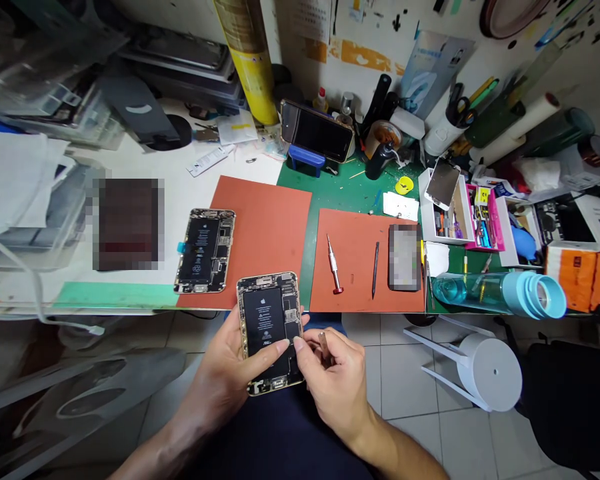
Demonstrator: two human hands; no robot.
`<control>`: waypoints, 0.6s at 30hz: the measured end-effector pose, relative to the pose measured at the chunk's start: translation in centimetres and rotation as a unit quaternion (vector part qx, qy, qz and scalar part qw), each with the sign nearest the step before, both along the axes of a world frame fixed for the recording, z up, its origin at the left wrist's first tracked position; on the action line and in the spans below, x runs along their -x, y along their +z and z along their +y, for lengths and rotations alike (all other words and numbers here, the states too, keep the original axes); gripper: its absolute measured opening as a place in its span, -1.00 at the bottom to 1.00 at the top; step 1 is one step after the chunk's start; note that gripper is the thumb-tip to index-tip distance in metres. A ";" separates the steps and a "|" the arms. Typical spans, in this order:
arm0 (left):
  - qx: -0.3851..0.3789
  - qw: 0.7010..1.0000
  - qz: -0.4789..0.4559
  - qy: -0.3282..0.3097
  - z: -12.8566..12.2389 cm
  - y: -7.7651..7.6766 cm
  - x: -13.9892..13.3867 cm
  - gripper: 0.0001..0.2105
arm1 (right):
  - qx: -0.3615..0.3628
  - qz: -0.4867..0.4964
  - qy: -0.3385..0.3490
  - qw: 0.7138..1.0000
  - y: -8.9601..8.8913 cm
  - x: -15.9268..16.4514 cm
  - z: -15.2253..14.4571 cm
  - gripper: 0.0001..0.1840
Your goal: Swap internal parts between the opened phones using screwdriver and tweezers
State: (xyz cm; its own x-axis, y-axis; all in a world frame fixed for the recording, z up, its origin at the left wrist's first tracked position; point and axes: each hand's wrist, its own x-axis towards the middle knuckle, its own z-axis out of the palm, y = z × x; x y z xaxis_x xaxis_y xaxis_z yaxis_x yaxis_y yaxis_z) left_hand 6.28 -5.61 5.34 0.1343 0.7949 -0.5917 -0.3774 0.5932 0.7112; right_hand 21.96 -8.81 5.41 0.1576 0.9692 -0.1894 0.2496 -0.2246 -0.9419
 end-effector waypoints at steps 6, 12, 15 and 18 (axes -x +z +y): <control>0.001 1.000 0.003 0.002 0.1 0.3 -0.1 -0.37 | -0.023 0.003 0.003 1.000 -0.2 -0.1 -0.4 -0.79; -0.010 1.000 0.018 0.000 0.1 0.3 -0.1 -0.38 | -0.016 0.012 0.010 1.000 -0.4 -0.2 -0.5 -0.80; -0.012 1.000 0.008 -0.007 0.0 0.2 -0.1 -0.41 | -0.006 0.017 0.010 1.000 -0.1 -0.1 -0.4 -0.78; -0.017 1.000 -0.007 -0.013 -0.1 -0.1 -0.1 -0.42 | 0.002 0.014 0.007 1.000 0.0 -0.1 -0.3 -0.76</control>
